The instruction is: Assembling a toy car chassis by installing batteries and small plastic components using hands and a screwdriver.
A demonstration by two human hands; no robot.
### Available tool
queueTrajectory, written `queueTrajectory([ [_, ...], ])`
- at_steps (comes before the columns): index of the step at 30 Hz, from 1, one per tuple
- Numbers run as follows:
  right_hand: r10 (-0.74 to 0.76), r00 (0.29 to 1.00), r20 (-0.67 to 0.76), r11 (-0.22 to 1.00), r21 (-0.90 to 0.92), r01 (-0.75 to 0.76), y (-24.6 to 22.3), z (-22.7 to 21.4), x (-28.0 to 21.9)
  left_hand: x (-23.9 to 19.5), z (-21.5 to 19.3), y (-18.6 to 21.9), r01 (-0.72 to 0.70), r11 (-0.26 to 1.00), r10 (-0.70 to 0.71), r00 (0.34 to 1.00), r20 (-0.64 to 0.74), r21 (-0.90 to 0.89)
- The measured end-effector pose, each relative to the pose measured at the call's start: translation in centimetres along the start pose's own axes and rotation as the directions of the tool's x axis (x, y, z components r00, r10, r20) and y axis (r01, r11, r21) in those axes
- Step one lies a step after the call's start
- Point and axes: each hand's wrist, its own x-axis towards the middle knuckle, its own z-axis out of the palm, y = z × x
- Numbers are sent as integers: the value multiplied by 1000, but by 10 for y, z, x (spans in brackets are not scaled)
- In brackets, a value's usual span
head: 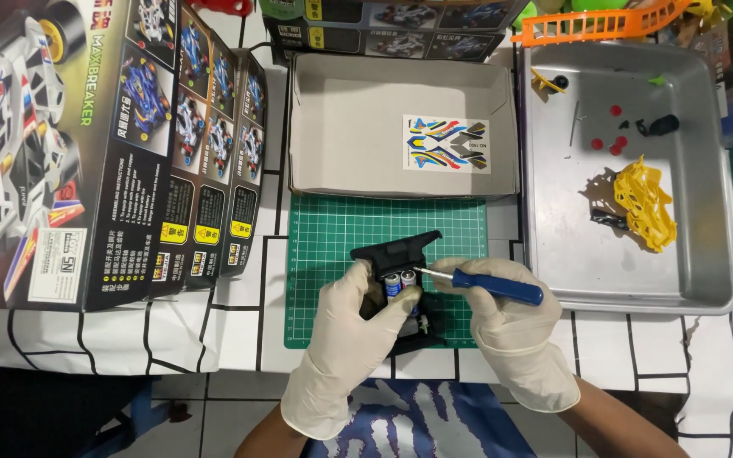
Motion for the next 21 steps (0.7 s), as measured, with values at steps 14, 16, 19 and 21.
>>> queueTrajectory([
  [14,-33,999,20,962,-270,37,13,-5,-6,0,-2,-1,-57,998,58,998,12,-37],
  [16,-20,999,29,970,-243,26,14,-4,-4,0,-2,1,-49,997,50,999,16,-52],
  [19,-13,999,33,980,-199,19,15,-3,-2,0,-2,2,-43,996,45,999,21,-73],
  [21,-18,999,27,982,-185,22,19,-6,-4,0,-2,2,-45,996,47,999,25,-80],
])
